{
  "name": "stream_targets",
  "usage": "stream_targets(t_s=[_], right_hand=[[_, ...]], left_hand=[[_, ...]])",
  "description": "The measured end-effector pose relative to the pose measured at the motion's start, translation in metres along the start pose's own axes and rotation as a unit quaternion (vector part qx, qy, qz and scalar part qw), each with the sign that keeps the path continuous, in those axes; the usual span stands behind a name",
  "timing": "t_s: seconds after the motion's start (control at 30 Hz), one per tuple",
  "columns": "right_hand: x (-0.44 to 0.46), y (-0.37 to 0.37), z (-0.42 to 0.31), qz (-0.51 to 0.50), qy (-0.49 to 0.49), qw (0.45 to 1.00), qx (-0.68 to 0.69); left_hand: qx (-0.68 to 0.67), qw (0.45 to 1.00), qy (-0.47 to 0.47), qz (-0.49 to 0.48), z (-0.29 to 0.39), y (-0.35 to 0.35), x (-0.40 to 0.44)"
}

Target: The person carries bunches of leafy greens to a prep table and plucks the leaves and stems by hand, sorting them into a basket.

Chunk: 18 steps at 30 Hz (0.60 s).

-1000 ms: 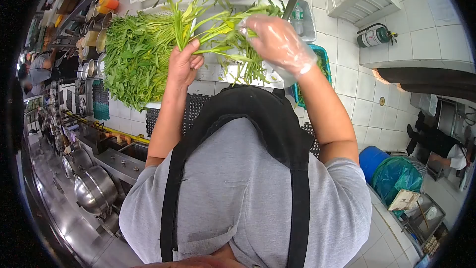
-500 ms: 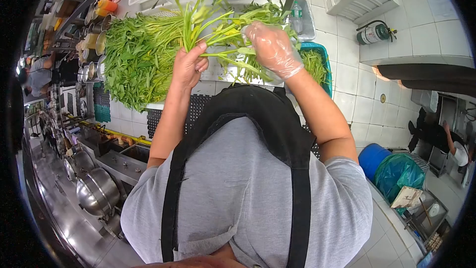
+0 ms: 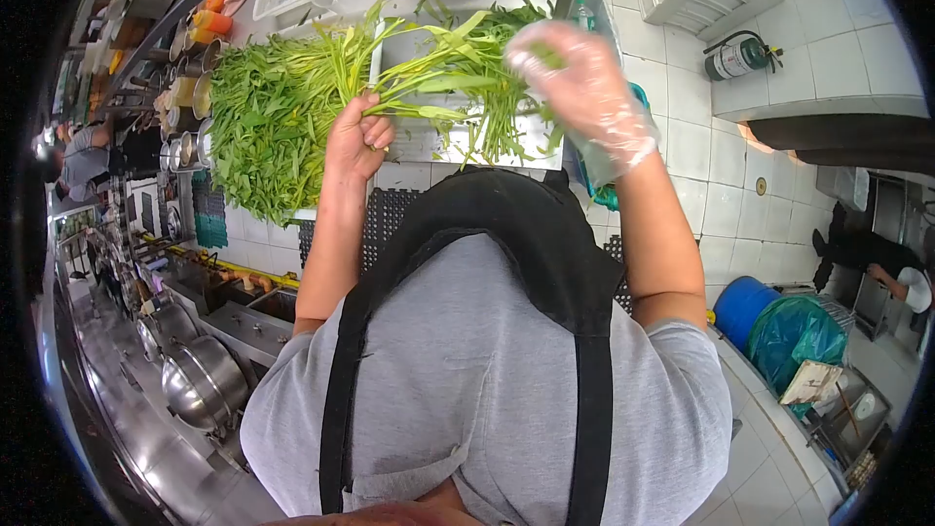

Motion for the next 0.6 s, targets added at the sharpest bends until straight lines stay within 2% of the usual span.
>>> stream_targets(t_s=[0.03,0.1,0.13,0.2,0.37,0.43,0.5,0.57,0.6], right_hand=[[0.002,-0.009,0.006,0.005,-0.001,1.0,-0.001],[0.0,-0.044,-0.014,-0.018,0.197,0.963,-0.185],[0.0,-0.048,-0.014,-0.017,0.197,0.963,-0.186],[0.008,-0.048,0.0,-0.004,0.092,0.971,-0.221],[0.009,-0.054,0.019,0.031,0.115,0.973,-0.199],[0.011,-0.063,0.025,-0.023,0.114,0.973,-0.197],[0.012,-0.065,0.02,-0.037,0.127,0.973,-0.19],[0.01,-0.074,0.022,-0.086,0.091,0.969,-0.212],[0.006,-0.074,0.021,-0.08,0.111,0.965,-0.224]], left_hand=[[0.003,1.0,0.001,-0.004,0.0,-0.006,-0.001],[-0.004,0.999,0.032,0.001,-0.007,-0.015,-0.003],[-0.003,0.999,0.032,-0.001,-0.008,-0.02,-0.006],[0.033,0.999,0.041,-0.012,-0.011,-0.028,-0.011],[0.065,0.997,0.045,-0.027,-0.017,-0.027,-0.014],[0.067,0.996,0.047,-0.027,-0.02,-0.026,-0.015],[0.069,0.996,0.049,-0.022,-0.022,-0.028,-0.015],[0.077,0.995,0.055,-0.035,-0.023,-0.036,-0.018],[0.086,0.993,0.06,-0.048,-0.024,-0.04,-0.02]])
Point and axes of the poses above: each hand's wrist, its own x-axis towards the middle knuckle, its own y-axis out of the back of the hand, z = x × y, the point moved 10 cm from there along x, towards the middle knuckle, and after that the axes turned 4 degrees about -x, right-handed, at the moved point
